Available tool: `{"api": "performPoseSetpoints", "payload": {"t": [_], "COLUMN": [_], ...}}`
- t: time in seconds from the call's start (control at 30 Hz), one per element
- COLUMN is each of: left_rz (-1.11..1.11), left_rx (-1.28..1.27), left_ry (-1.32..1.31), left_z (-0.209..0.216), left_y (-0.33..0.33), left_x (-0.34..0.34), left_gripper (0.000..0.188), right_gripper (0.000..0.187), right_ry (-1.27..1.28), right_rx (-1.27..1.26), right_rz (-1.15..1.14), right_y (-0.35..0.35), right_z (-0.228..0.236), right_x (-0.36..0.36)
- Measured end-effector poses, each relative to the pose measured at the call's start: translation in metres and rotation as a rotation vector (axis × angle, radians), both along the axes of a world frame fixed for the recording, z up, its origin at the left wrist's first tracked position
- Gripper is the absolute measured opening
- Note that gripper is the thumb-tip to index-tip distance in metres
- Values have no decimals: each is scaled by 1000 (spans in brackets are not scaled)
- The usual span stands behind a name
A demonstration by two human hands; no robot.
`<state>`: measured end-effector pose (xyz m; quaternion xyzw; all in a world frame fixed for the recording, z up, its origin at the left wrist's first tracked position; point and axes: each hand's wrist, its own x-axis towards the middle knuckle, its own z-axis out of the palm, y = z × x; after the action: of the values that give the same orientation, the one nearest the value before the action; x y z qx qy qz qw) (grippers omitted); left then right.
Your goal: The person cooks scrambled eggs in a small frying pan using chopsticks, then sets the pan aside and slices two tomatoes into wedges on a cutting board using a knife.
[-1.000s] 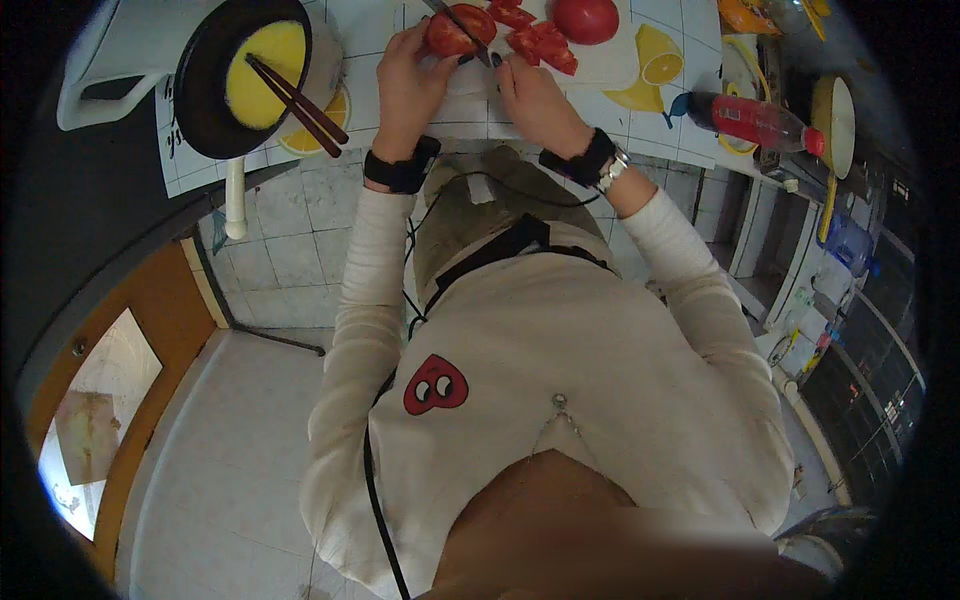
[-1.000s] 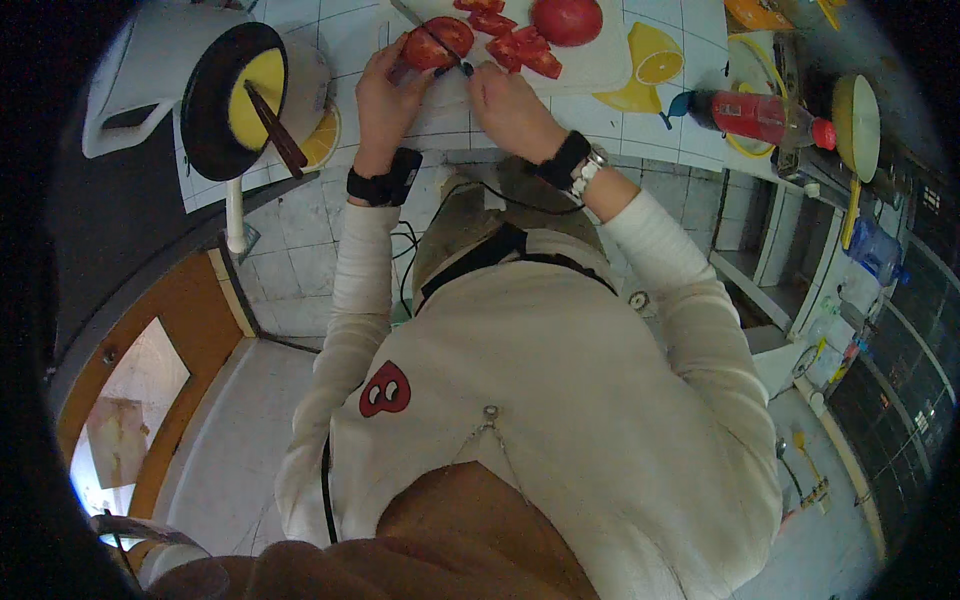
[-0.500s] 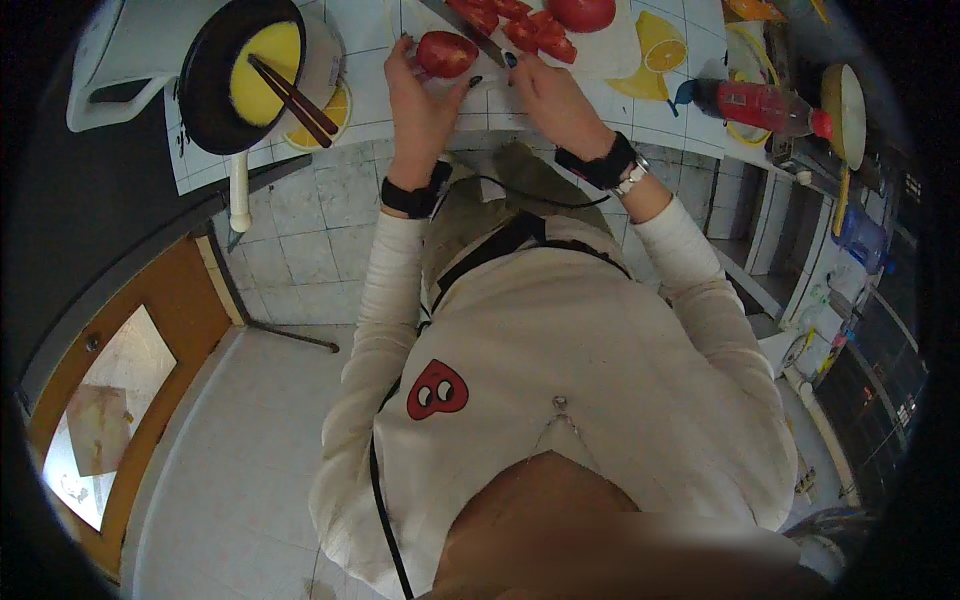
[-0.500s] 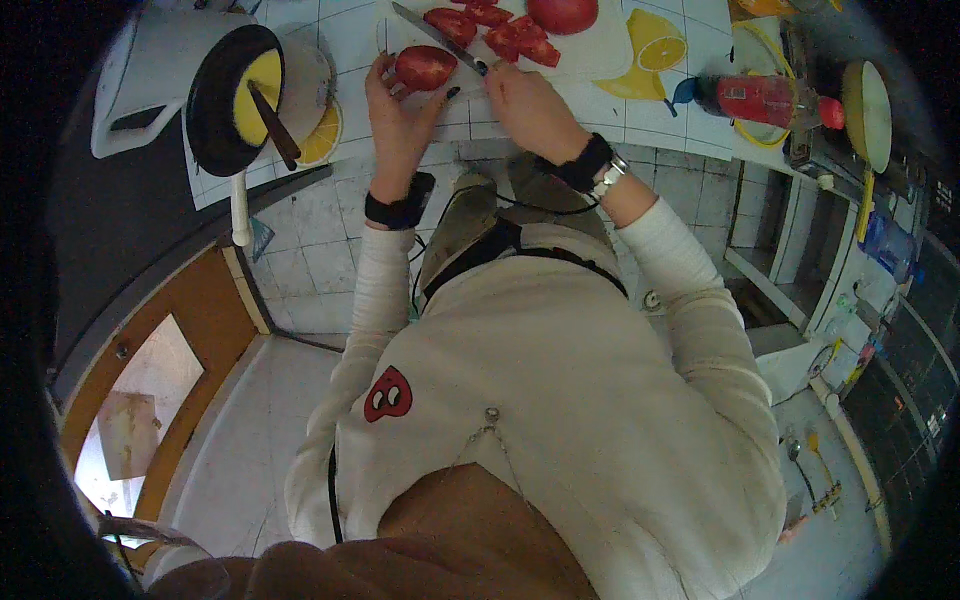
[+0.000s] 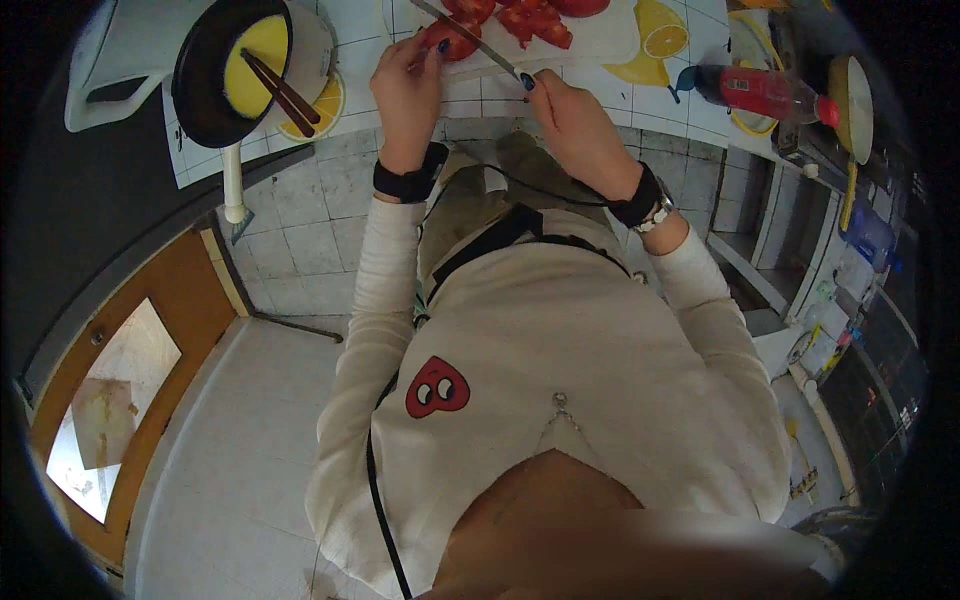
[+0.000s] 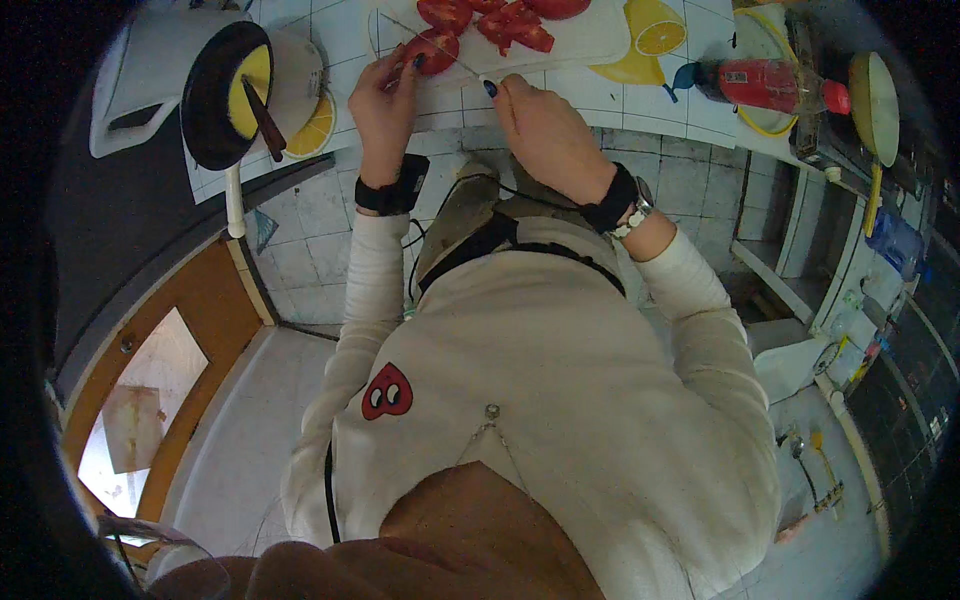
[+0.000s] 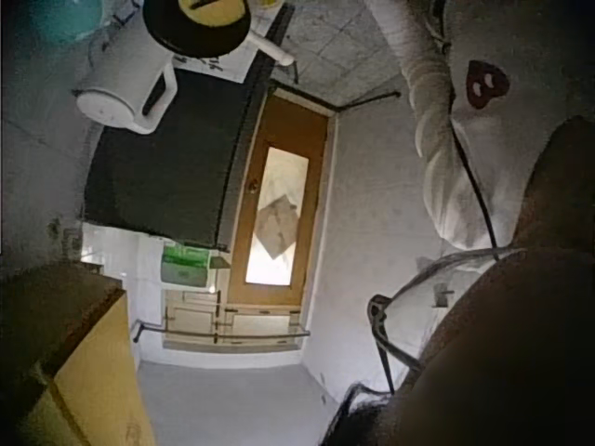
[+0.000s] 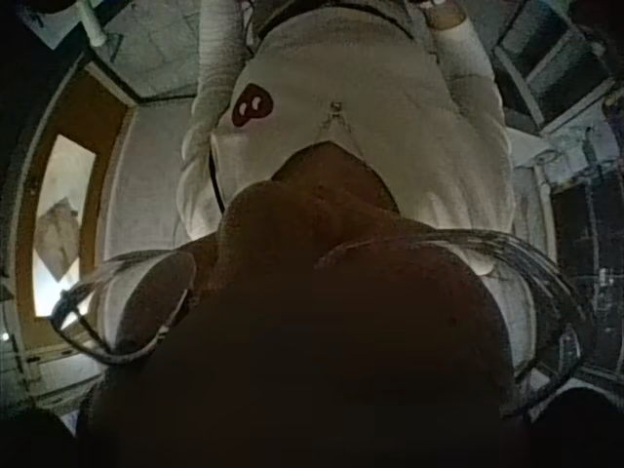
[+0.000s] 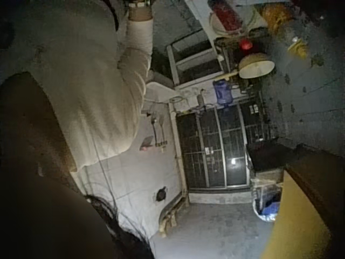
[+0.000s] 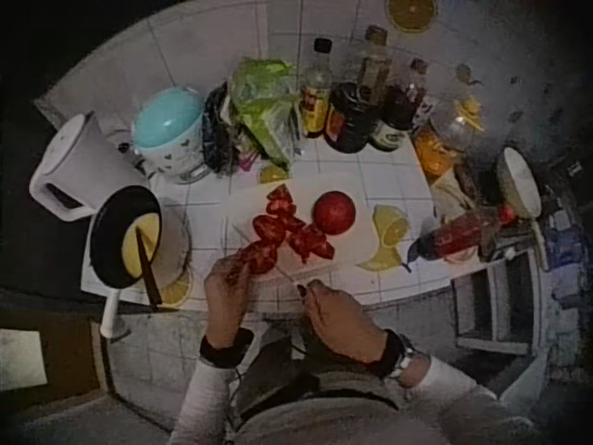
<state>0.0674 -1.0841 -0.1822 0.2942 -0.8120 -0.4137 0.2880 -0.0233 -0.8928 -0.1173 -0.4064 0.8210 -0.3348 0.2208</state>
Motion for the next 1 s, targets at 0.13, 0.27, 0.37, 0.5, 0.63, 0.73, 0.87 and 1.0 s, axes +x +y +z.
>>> {"api": "performPoseSetpoints", "payload": {"t": [0.13,0.27,0.37,0.5,0.63,0.73,0.87,1.0], "left_rz": [19,58,66,96,48,52,26,9], "left_rx": [-28,15,5,40,74,60,153,240], "left_ry": [21,57,75,49,27,17,35,66], "left_z": [-5,-13,-17,-20,-24,-23,-23,-22], "left_y": [1,7,3,-16,-16,-17,-20,-14], "left_x": [-4,-4,-3,0,5,7,6,3], "left_gripper": [25,25,24,22,21,22,23,24], "right_gripper": [22,22,21,16,15,19,20,20], "right_ry": [95,124,236,99,176,339,-102,-100], "right_rx": [39,59,25,78,10,-139,-114,-120], "right_rz": [-14,31,117,50,79,201,40,29], "right_y": [-3,-24,-29,-14,-35,-51,-21,-2], "right_z": [-3,-19,-34,-40,-44,-43,-27,-9], "right_x": [6,6,-3,-6,-13,-32,-31,-6]}}
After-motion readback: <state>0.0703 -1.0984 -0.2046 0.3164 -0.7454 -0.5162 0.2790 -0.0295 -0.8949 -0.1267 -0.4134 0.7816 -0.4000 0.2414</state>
